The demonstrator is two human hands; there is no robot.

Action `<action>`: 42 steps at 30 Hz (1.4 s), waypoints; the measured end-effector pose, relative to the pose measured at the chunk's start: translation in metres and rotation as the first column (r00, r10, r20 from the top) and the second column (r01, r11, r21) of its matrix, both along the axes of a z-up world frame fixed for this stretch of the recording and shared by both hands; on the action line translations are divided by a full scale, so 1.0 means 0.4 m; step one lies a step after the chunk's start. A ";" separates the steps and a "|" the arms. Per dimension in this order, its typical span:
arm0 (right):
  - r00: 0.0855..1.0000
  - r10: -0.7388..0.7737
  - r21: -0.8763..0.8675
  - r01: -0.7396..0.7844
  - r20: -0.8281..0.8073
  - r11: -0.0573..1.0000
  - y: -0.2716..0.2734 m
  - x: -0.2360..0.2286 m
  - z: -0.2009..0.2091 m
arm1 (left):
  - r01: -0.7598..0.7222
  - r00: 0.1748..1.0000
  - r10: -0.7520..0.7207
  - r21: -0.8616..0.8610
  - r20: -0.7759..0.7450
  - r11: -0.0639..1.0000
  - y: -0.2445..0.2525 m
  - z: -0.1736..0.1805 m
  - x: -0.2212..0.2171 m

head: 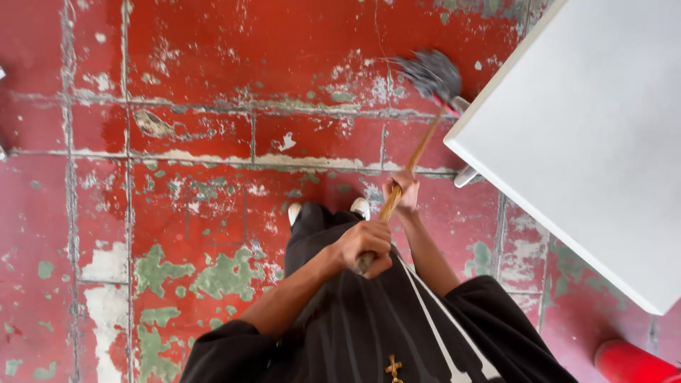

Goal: Mopping a red-tiled floor around restaurant tables and dipping the mop into a bucket.

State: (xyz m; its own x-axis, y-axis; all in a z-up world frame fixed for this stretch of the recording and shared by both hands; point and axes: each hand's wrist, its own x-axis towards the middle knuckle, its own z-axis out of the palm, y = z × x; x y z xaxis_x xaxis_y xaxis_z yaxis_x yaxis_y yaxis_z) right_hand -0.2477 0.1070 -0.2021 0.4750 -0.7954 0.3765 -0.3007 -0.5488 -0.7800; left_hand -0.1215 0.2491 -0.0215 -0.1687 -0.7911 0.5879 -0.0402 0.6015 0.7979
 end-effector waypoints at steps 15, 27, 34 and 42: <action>0.961 0.235 -0.214 -0.202 0.145 0.956 0.099 0.321 -0.084 | -0.218 0.973 0.214 0.041 0.090 0.975 0.189 0.046 0.218; 0.765 0.620 -0.080 -0.617 0.175 0.783 0.465 0.644 0.007 | -0.639 0.753 0.610 0.057 0.246 0.767 0.496 0.054 0.266; 0.612 0.780 -0.086 -0.777 0.130 0.624 0.522 0.598 0.055 | -0.699 0.691 0.684 -0.025 0.234 0.715 0.539 0.035 0.202; 0.780 0.625 -0.143 -0.615 0.040 0.776 0.436 0.326 0.054 | -0.545 0.821 0.554 -0.104 0.136 0.832 0.477 0.043 0.015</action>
